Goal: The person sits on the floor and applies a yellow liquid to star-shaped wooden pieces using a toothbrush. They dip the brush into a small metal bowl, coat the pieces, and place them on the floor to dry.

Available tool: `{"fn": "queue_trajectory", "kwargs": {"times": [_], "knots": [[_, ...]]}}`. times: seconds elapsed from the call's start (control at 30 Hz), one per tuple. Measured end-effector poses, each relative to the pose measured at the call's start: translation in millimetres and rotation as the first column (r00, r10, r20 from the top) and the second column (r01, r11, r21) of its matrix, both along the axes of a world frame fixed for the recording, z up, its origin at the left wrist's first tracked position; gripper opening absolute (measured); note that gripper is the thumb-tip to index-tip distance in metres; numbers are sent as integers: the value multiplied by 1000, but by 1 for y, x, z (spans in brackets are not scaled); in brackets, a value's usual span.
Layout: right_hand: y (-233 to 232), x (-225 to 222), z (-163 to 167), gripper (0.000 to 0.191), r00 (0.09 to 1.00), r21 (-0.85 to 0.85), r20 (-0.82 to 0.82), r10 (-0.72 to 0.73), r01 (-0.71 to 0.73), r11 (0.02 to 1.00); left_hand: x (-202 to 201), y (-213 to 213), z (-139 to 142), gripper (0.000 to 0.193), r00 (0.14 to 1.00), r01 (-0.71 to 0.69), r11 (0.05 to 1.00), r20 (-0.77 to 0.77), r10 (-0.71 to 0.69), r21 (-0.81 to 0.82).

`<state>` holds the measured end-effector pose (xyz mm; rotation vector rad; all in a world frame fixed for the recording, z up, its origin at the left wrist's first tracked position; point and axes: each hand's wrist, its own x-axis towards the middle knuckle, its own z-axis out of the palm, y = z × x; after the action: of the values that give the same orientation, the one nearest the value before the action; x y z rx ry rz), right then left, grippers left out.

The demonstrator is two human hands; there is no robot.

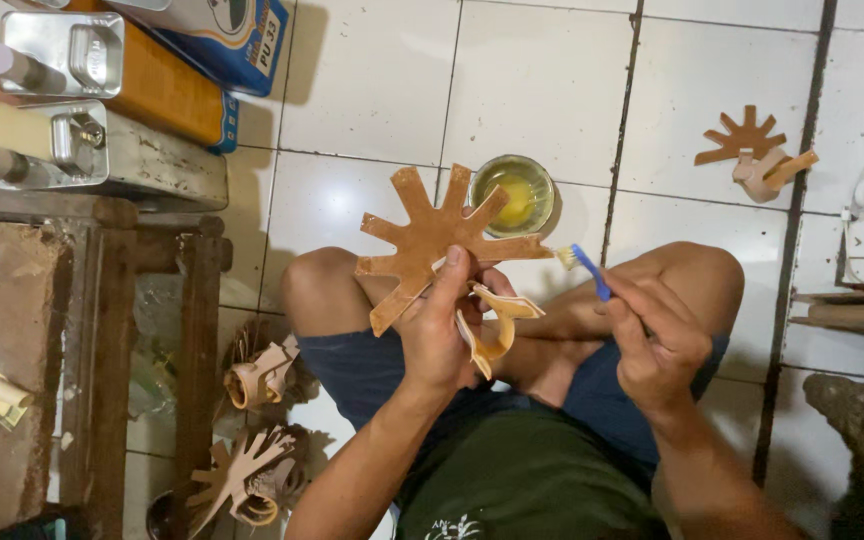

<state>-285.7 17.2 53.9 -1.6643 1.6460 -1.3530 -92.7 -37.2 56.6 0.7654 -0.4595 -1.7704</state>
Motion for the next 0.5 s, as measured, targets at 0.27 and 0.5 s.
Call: {"fn": "queue_trajectory", "kwargs": {"times": [0.27,0.5], "knots": [[-27,-38,-36,24,967,71,184,-178,168,983,1,-10,6,26,995,73,964,-88,-52,256],[8,-61,-39,23,823,259,501,-267,152,954,-21,-14,-16,20,999,39,992,-26,-36,122]]}}
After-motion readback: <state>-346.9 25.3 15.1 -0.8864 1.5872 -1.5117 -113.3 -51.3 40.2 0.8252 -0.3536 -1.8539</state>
